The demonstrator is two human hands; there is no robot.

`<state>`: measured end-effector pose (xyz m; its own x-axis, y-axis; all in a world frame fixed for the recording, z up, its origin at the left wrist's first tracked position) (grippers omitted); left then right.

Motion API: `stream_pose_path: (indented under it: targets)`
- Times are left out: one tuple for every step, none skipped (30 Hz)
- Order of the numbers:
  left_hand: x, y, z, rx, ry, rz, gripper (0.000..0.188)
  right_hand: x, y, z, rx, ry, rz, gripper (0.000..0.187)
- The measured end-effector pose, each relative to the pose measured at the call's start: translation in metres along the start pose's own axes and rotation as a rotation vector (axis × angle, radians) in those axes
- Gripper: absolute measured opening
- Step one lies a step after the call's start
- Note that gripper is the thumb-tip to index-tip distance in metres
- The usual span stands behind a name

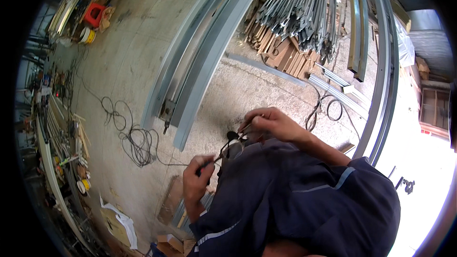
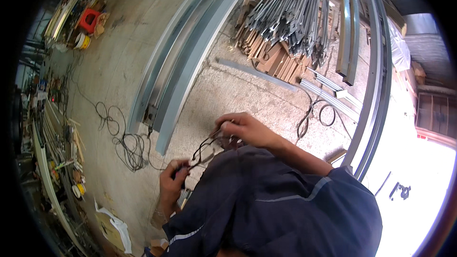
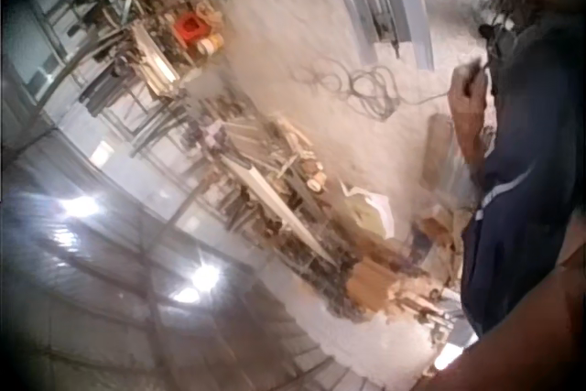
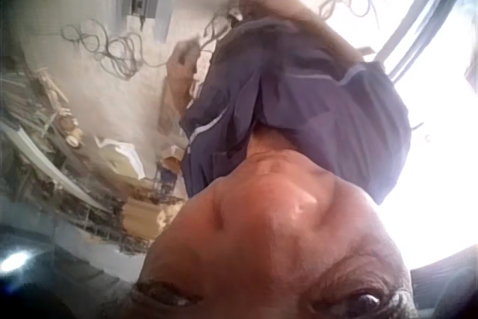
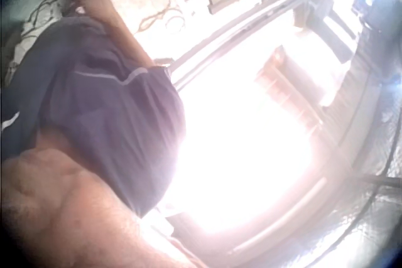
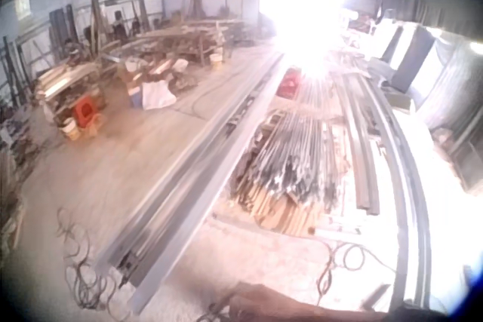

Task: The person measures and marks metal frame components using a tape measure and a marker. They align the tape measure along the frame, mark specific points, and occasionally adjust the frame's position to ensure accuracy.

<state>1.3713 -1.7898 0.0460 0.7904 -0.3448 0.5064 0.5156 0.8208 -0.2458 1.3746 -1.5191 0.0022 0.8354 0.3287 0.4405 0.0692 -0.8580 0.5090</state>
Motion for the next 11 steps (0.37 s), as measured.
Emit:
stream_pose_path:
  targets:
    - [0.002,-0.007,0.002,-0.145,0.033,-0.054,0.023,0.002,0.006,-0.010,0.102,-0.034,-0.034,0.034]
    - [0.010,-0.011,0.001,-0.196,0.052,-0.147,0.023,0.011,0.025,-0.036,0.165,-0.090,-0.054,0.027]
    - [0.018,-0.014,0.004,-0.244,0.075,-0.241,0.023,0.014,0.030,-0.043,0.268,-0.138,-0.088,0.027]
    - [0.026,-0.015,0.014,-0.235,0.069,-0.342,0.024,0.017,0.041,-0.054,0.371,-0.182,-0.154,0.026]
    - [0.036,-0.015,0.022,-0.223,0.064,-0.443,0.024,0.021,0.053,-0.064,0.479,-0.222,-0.219,0.026]
    - [0.041,-0.016,0.026,-0.275,0.146,-0.517,0.024,0.025,0.062,-0.070,0.497,-0.259,-0.284,0.026]
    - [0.051,-0.016,0.026,-0.320,0.228,-0.586,0.024,0.027,0.073,-0.072,0.519,-0.288,-0.356,0.027]
    - [0.056,-0.017,0.022,-0.323,0.201,-0.589,0.026,0.030,0.083,-0.073,0.523,-0.367,-0.451,0.028]
    - [0.061,-0.019,0.021,-0.330,0.170,-0.596,0.028,0.032,0.091,-0.070,0.523,-0.445,-0.545,0.029]
    - [0.065,-0.021,0.022,-0.339,0.138,-0.605,0.031,0.033,0.097,-0.065,0.524,-0.522,-0.637,0.030]
    - [0.066,-0.019,0.024,-0.340,0.147,-0.598,0.031,0.035,0.096,-0.067,0.534,-0.527,-0.642,0.030]
Point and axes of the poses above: each hand's wrist, its own x-axis away from the middle knuckle, its own y-axis out of the palm, z = x × y, the point moved 6 cm from there along -x, towards the middle knuckle, and after that the axes turned 6 degrees about -x, right-handed, at the moved point
